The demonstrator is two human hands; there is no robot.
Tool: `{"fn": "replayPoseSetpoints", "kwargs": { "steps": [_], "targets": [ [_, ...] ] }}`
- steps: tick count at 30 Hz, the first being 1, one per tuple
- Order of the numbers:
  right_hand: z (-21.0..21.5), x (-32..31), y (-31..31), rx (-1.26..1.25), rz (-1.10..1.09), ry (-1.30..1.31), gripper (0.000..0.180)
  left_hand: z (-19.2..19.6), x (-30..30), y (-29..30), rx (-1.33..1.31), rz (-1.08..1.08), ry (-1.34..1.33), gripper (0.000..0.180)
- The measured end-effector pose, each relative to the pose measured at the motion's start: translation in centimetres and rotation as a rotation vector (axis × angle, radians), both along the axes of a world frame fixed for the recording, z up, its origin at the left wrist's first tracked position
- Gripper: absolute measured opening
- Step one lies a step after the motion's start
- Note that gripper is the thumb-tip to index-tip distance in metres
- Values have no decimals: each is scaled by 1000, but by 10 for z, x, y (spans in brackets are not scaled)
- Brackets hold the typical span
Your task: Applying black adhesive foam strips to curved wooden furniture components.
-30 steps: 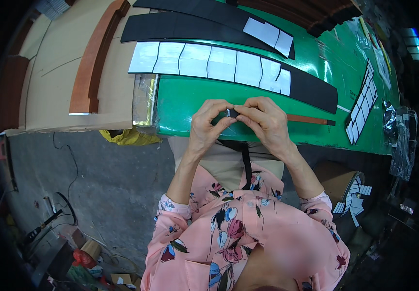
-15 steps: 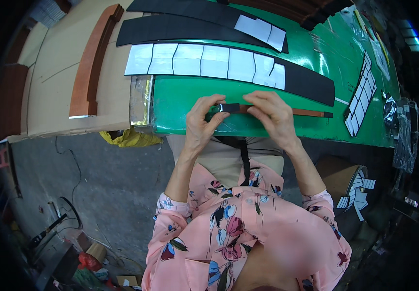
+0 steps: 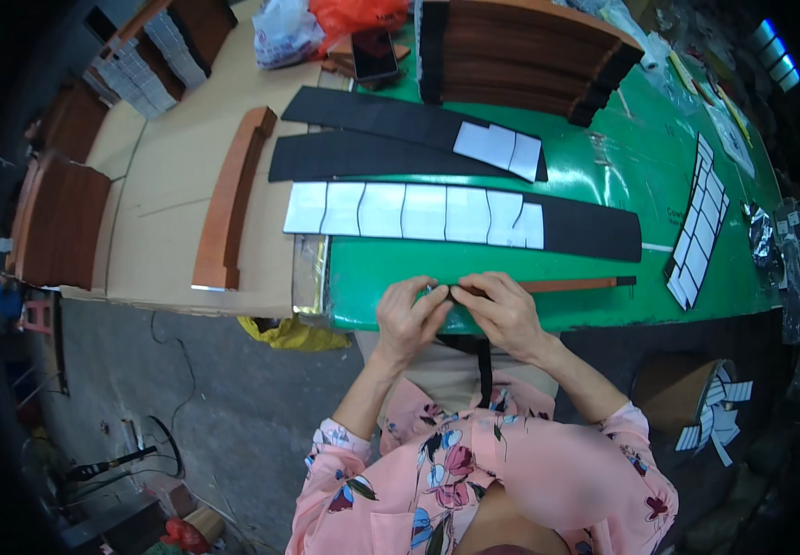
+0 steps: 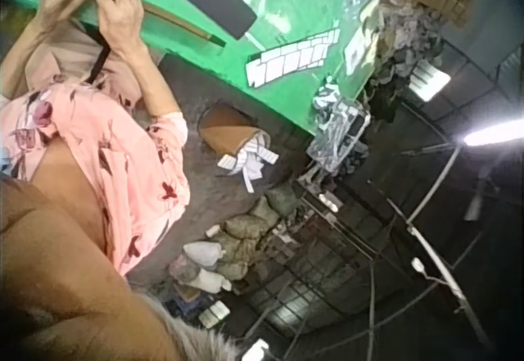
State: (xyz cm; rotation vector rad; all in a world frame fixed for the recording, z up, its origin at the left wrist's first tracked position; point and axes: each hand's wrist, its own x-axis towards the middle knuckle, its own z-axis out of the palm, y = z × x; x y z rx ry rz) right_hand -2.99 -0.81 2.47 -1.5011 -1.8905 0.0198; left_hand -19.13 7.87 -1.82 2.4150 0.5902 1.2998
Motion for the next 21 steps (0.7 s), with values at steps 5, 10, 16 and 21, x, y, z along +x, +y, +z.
{"fn": "replayPoseSetpoints", "kwargs": {
  "steps": [5, 10, 16, 21],
  "targets": [
    [23, 43, -22, 0, -100, 185, 34, 10, 15, -14, -572, 64, -105, 12],
    [38, 115, -65, 83, -557, 201, 30, 7, 16, -15, -845, 25, -188, 9],
    [-14, 182, -120, -106, -844, 516, 26, 9, 20, -18, -908, 47, -112, 16],
    [-12, 176, -135, -354, -832, 747, 31, 11, -2, -15, -926, 152, -64, 27]
  ]
}}
